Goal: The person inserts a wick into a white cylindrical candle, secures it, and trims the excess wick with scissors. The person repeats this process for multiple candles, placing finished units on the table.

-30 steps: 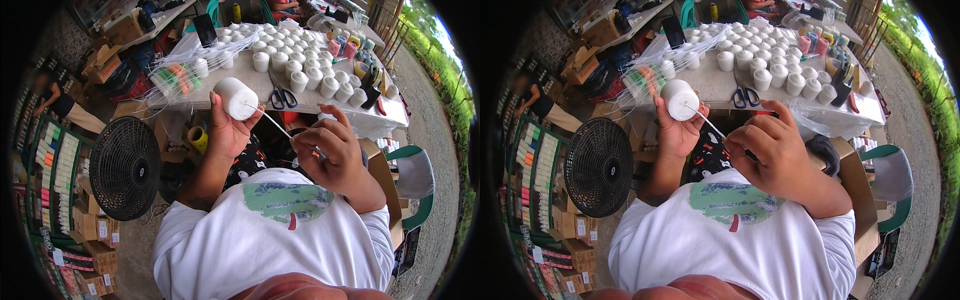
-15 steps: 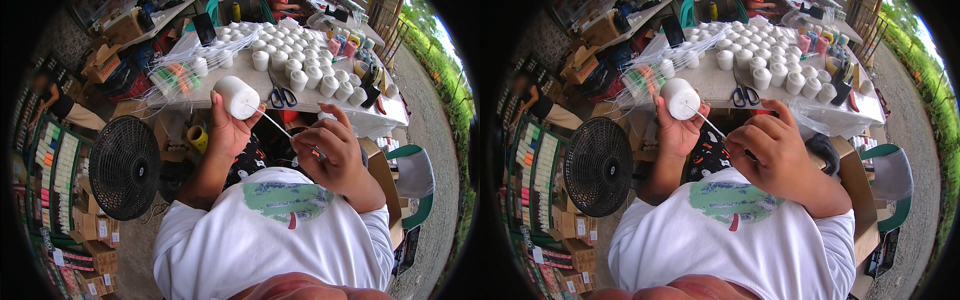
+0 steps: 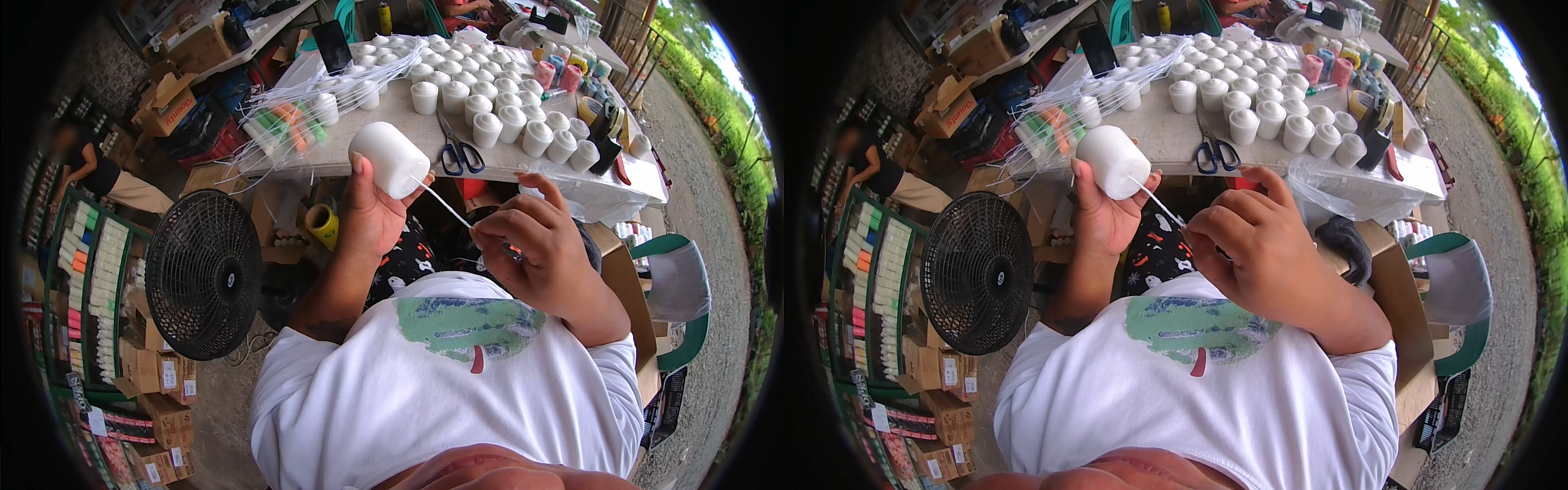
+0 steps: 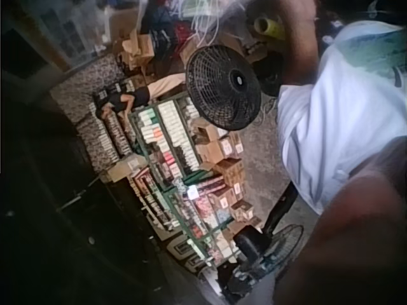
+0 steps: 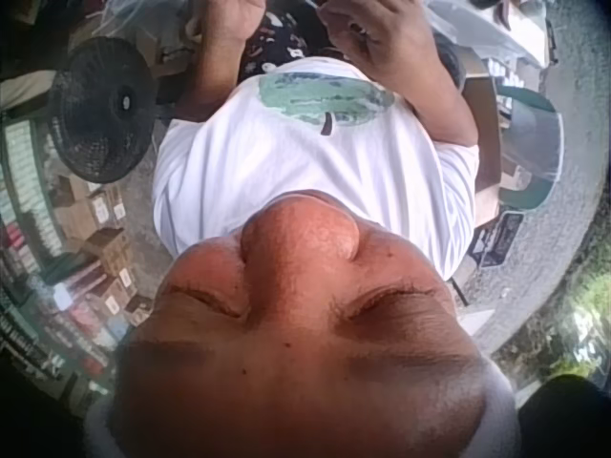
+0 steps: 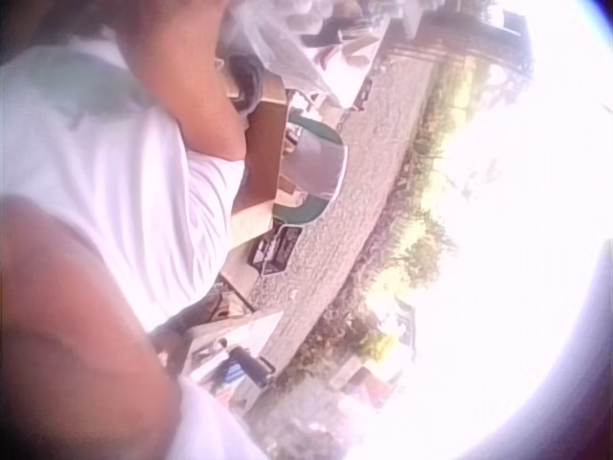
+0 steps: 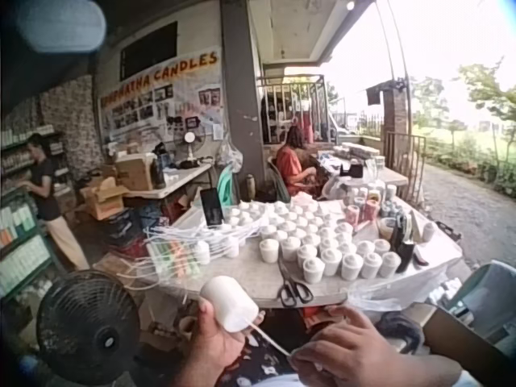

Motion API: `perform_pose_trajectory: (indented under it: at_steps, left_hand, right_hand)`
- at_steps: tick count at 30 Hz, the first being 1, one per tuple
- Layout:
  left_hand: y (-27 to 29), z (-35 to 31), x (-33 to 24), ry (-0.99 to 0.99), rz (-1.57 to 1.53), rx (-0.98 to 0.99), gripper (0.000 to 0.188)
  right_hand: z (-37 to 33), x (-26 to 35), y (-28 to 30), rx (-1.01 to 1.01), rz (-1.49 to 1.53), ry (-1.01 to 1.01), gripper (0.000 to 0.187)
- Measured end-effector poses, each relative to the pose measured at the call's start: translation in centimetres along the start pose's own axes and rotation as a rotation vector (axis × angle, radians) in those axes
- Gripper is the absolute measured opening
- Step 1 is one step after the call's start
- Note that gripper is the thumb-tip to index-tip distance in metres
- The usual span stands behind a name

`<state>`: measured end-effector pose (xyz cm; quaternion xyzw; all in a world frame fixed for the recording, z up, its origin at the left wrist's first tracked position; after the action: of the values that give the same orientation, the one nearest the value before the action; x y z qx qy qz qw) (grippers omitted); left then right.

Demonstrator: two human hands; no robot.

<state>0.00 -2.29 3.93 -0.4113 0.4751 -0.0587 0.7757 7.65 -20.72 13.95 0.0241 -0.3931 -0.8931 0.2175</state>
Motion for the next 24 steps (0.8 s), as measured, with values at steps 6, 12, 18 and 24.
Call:
perform_pose_trajectory:
  at_steps: [6, 12, 18, 24]
  left_hand:
    - [0.04, -0.02, 0.11, -0.025, 0.039, -0.023, 0.065]
    - [0.08, 0.00, 0.15, -0.041, 0.059, -0.029, 0.065]
    - [-0.47, -0.05, 0.20, -0.051, 0.075, -0.021, 0.065]
    - [-0.52, -0.05, 0.41, -0.044, 0.090, 0.009, 0.066]
  right_hand:
    - [0.00, -0.09, -0.48, 0.049, -0.020, -0.020, 0.015]
    - [-0.08, -0.28, -0.62, 0.057, -0.027, -0.047, 0.015]
    - [-0.17, -0.73, -0.84, -0.020, -0.039, -0.026, 0.015]
    - [-0.04, -0.88, -0.85, -0.039, -0.032, -0.031, 0.014]
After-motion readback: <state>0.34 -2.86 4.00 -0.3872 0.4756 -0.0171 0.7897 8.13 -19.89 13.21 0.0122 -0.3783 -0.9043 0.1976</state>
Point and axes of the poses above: each hand's wrist, its own z-axis towards the middle knuckle, its own y-axis out of the back of the hand, x = y × z, the point moved 5 cm from there along z, towards the middle knuckle, and after that the axes turned 9 degrees about y, right-handed, at the moved point
